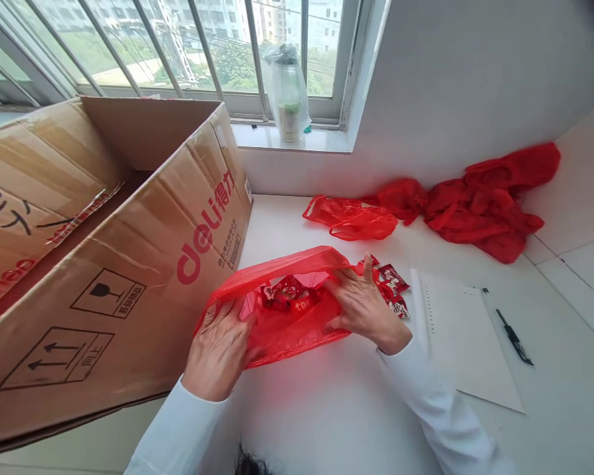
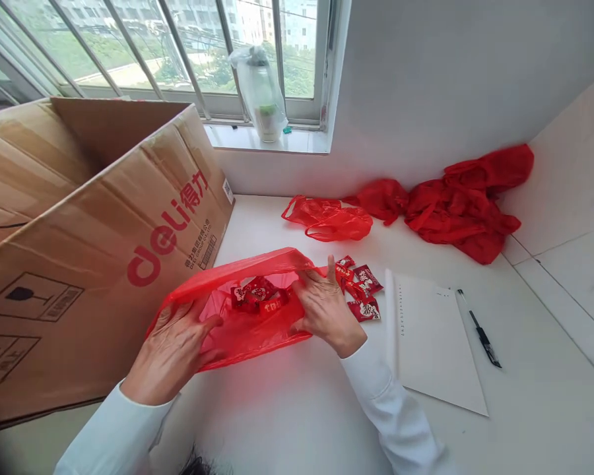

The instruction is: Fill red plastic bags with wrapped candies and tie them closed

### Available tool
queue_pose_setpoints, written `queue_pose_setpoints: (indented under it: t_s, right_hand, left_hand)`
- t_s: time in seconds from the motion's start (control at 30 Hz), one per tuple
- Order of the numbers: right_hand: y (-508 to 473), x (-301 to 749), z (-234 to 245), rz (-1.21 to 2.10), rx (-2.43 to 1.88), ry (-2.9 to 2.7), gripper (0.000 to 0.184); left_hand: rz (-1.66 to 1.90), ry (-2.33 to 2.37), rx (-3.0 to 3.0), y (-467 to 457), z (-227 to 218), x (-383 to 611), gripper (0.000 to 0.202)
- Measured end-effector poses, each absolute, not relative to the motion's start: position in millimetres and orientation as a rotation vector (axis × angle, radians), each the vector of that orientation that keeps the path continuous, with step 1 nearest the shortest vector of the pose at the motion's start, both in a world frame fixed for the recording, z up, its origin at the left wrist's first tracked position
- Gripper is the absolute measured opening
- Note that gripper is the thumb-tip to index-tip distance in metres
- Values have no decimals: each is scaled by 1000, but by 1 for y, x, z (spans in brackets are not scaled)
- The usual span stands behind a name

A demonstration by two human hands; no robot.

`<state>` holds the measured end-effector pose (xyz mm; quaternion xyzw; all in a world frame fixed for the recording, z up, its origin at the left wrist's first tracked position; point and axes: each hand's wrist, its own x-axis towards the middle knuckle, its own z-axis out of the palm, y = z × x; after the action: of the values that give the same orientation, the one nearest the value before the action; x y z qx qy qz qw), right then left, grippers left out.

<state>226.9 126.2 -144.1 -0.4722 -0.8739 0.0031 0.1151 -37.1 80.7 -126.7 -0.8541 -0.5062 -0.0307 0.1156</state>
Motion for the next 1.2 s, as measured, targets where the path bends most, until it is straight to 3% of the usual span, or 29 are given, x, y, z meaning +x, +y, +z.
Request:
queue_pose_setpoints:
  t_s: [0.07, 0.17, 0.37, 0.47, 0.5, 0.53, 0.6, 0.67, 0.77, 0.93, 1.07, 1.2]
  right_hand:
    - [127, 228, -144, 2, -1359, -2573, 54]
    - [123, 226, -153, 31, -1315, -2610, 42]
    - [117, 205, -167, 12, -1335, -2568, 33]
    - [120, 200, -165, -14, -1428, -2570, 17]
    - [120, 200, -164, -8, -1440, -2578, 6]
    - [121, 201, -163, 3, -1440, -2591, 12]
    - [120, 203, -162, 49, -1418, -2621, 42]
    - [119, 203, -160, 112, -1396, -2652, 58]
    - [121, 199, -158, 124, -1378, -2683, 46]
    - [133, 181, -165, 23, -1424, -2696, 20]
    - [135, 175, -175, 26, -1365, -2749, 23]
    - [137, 184, -171, 107, -1293, -2789, 24]
  left_hand:
    - [-66, -1534, -2473, 86, -124, -28, 28]
    - [-58, -1588, -2456, 87, -131, -18, 22]
    - [-89, -1801, -2345, 87, -145, -9, 30]
    - [-37, -1877, -2369, 89, -146, -11, 10]
    - [-16, -1897, -2387, 89, -147, -12, 12]
    - [3, -1918, -2403, 89, -148, -13, 27]
    - [30, -1967, -2428, 89, -151, -15, 57]
    - [46, -2022, -2443, 88, -155, -17, 78]
    - [69, -2096, -2460, 90, -158, -18, 93]
    - [29, -2169, -2455, 96, -152, -13, 71]
    - [-54, -2238, -2412, 95, -151, -3, 32]
    - [-107, -2317, -2361, 91, -161, 9, 39]
